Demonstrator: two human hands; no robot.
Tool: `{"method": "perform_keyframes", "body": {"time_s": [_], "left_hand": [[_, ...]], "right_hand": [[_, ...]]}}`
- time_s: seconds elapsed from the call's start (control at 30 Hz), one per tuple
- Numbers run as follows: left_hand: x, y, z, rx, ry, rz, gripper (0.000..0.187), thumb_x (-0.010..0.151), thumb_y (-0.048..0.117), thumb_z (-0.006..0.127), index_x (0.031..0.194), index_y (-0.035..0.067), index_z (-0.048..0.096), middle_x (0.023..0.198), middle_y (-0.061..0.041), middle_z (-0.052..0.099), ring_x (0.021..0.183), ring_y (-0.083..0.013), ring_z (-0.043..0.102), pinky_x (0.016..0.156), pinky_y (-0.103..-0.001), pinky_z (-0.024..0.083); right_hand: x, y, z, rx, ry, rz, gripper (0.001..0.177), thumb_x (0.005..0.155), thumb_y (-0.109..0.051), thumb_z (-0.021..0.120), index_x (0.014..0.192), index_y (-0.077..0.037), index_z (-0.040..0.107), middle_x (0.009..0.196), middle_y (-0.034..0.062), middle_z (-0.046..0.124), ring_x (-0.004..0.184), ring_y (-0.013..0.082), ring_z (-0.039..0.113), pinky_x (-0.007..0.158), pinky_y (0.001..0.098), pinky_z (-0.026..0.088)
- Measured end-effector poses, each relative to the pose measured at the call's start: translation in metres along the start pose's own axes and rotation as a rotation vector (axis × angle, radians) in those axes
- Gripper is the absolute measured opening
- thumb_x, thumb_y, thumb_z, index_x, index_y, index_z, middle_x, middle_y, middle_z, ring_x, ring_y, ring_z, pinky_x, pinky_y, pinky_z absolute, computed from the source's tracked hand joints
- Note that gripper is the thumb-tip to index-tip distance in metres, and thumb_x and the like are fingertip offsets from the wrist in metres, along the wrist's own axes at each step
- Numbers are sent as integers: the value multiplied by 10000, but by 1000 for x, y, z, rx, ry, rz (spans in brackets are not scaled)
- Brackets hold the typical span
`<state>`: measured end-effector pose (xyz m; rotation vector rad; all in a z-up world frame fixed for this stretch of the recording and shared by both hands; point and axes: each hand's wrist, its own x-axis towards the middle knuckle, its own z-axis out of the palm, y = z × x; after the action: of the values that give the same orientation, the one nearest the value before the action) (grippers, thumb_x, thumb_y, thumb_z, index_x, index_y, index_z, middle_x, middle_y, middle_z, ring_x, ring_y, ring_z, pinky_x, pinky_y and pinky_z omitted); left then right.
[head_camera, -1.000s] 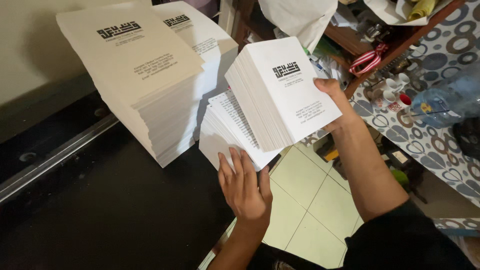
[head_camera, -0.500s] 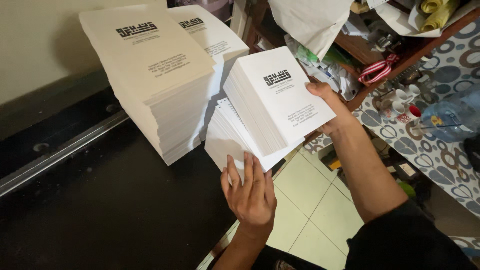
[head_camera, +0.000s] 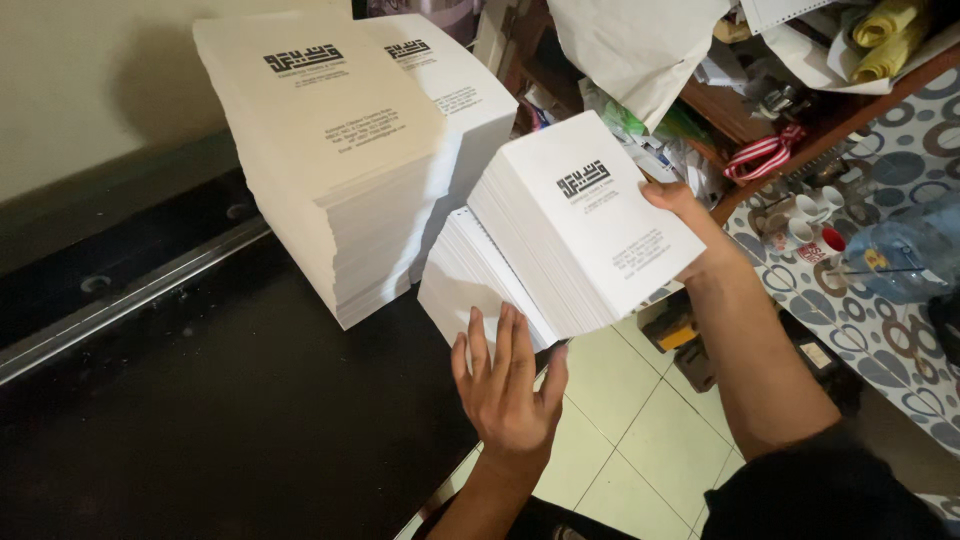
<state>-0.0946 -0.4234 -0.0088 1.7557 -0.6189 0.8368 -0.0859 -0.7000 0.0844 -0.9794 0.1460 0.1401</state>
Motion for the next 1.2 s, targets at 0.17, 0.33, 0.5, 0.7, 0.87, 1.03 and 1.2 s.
{"method": "perform_keyframes", "body": {"time_s": [0.17,0.33,0.5,0.7,0.87,1.03,1.2], "left_hand": [[-1,-5,5,-68,-17,4,512,996,382,699,1281,-42,658,1362,-174,666,1297,-463,622,980,-553,542],[-1,-7,10,-114,12,8,402,999,270,710,1229,-58,680,1336,-182,672,1278,-466,637,935,-541,593],[4,-8,9,-122,20,12,392,1024,276,657,1233,-55,678,1307,-180,692,1219,-450,675,907,-533,586],[11,-5,6,-124,15,6,351,1003,228,676,1216,-50,682,1279,-180,707,1151,-400,706,907,-509,574],[11,-5,7,-114,56,12,318,957,149,736,1204,-45,688,1259,-178,719,1094,-373,731,864,-488,596],[16,-6,-2,-149,-44,14,364,1039,239,611,1245,-56,661,1312,-183,685,1104,-400,698,896,-517,546],[12,-6,8,-224,-3,-52,608,953,432,718,1327,-21,562,1374,-205,615,1307,-461,598,1024,-586,550]], "right_hand": [[-3,5,-17,-79,123,33,670,885,-350,746,1354,97,579,1059,237,757,749,306,773,453,332,615],[0,5,2,-117,114,52,703,864,-386,774,1355,79,581,1106,223,753,831,317,773,530,343,631],[-5,6,-23,-184,198,52,609,873,-381,750,1259,78,646,1036,223,765,776,328,769,517,379,621],[-5,4,-12,-332,219,5,559,914,-417,701,1217,53,687,997,200,783,742,283,775,487,346,615],[-4,4,-18,-317,176,13,547,917,-420,734,1202,46,696,937,170,786,697,255,769,447,320,597],[-6,8,-23,-336,346,65,606,846,-459,718,1219,17,689,993,196,782,735,288,767,518,375,623],[-10,-2,-11,-510,404,103,581,870,-478,667,1155,24,724,907,170,786,662,261,750,382,347,559]]}}
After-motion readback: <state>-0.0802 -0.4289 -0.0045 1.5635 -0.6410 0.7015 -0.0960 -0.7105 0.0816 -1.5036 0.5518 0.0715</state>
